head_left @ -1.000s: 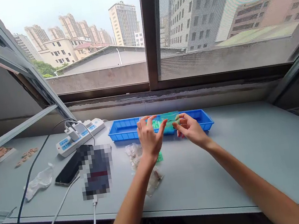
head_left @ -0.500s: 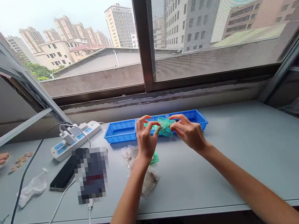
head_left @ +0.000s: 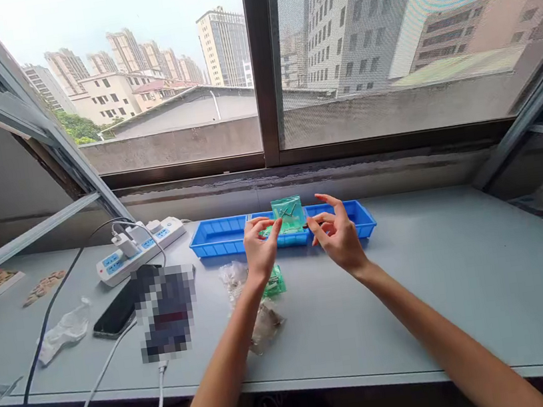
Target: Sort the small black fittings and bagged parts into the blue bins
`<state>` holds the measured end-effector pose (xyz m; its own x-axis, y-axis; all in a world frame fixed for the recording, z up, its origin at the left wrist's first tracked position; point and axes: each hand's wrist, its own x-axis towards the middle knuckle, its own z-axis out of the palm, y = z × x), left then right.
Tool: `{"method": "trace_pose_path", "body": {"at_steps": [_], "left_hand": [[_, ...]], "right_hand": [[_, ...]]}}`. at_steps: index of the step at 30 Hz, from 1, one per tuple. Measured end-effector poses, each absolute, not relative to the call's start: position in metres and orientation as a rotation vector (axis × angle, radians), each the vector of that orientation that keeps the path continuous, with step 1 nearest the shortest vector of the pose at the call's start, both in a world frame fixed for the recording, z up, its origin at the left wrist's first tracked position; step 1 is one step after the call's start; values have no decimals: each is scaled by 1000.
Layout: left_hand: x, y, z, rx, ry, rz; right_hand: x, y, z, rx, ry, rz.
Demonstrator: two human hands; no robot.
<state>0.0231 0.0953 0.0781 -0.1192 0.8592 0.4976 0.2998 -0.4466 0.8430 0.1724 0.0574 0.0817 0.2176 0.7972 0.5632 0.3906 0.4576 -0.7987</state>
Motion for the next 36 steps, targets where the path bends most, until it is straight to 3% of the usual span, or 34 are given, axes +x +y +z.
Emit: {"method": "trace_pose_path", "body": {"at_steps": [4,7,16,26,36], "left_hand": [[20,101,76,1644,1506,1645],[23,104,76,1723,1648,1597],[43,113,79,1856,1832,1512],[46,108,70,2133,1957,1228],[33,108,82,2392,1737,912]], "right_hand": [[183,62,76,-1277,-1552,17],[184,64,69,-1296,-1835,-51],[165,58,61,-1265,-2413,18],[161,53,67,-1331,-2512,146],[162,53,58,-1270,-2502,211]]}}
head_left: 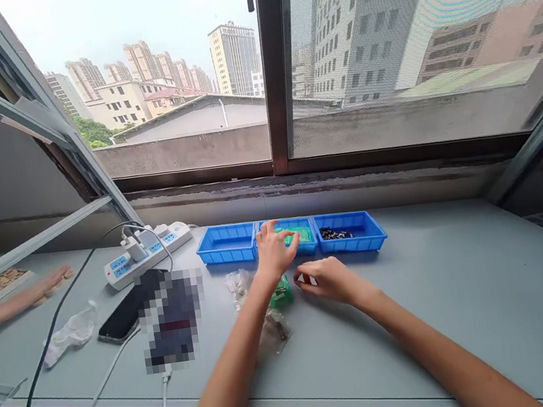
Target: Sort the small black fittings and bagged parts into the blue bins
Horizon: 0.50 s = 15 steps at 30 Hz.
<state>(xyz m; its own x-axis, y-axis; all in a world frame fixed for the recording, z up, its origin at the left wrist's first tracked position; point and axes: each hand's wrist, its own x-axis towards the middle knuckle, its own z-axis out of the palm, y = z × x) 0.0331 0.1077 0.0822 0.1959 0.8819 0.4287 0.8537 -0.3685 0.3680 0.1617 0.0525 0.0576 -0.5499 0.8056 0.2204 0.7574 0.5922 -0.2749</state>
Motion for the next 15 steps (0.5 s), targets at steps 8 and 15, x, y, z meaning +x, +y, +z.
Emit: {"method": "trace_pose_path", "body": {"at_steps": [8,15], "left_hand": [[0,105,97,2558,1347,908],[-4,90,95,2708,1146,847]], "right_hand": [[154,50,43,-1019,-2476,28],[151,49,34,-1073,-2451,213]]}}
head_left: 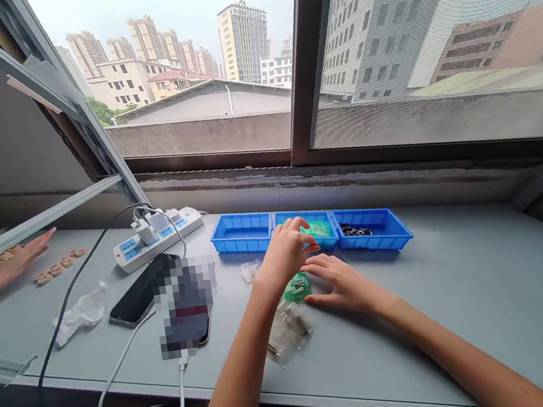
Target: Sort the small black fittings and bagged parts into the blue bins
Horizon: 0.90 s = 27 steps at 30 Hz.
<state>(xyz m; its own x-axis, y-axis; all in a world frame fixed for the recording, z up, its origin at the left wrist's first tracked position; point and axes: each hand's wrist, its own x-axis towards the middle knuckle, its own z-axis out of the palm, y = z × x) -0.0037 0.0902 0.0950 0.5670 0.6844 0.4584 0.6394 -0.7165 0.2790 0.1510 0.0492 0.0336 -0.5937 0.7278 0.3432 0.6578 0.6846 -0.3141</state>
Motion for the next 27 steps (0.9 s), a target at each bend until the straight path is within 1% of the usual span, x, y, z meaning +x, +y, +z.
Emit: {"method": "trace_pose_path", "body": {"at_steps": [5,11,14,21,27], "left_hand": [[-3,85,102,2737,1074,874],[-16,92,107,2667,1212,1136],[-20,94,107,2657,1240,1199],[-15,91,105,2712,1244,1111],[1,85,98,2776,1181,978]], "right_hand": [[155,54,34,-1026,-2430,275],[164,59,36,-981,-2395,349],[164,58,38,-1020,-2369,361],[151,48,37,-1225,-2309,270],[148,47,30,-1231,-2099,457]]}}
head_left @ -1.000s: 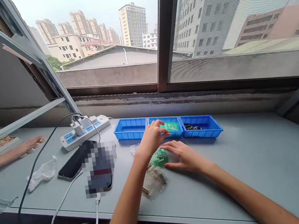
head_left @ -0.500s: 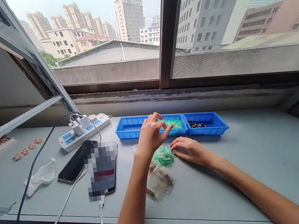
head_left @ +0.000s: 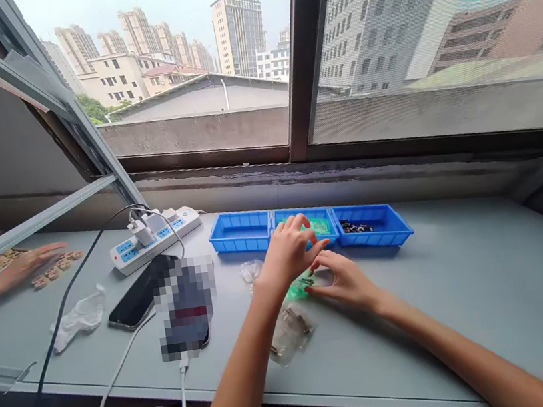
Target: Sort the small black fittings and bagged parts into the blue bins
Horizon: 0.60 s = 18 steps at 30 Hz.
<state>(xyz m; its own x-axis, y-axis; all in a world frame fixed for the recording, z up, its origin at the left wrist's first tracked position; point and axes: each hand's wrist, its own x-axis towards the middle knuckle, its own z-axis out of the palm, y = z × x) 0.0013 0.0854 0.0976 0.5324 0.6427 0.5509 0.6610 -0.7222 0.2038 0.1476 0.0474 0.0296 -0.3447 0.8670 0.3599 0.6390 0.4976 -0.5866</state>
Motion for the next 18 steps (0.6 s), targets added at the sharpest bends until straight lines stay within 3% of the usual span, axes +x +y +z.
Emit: {"method": "trace_pose_path", "body": {"at_steps": [5,11,18], "left_hand": [[2,87,99,-2567,-1256,-1179],[-1,91,102,-2460,-1343,-1674],[13,87,91,-2670,-1376,-1598]], "right_hand": [[154,53,40,-1169,-1911,667],[165,61,57,-1202,-1488,559],[169,61,65,-1101,-1412,561]]}}
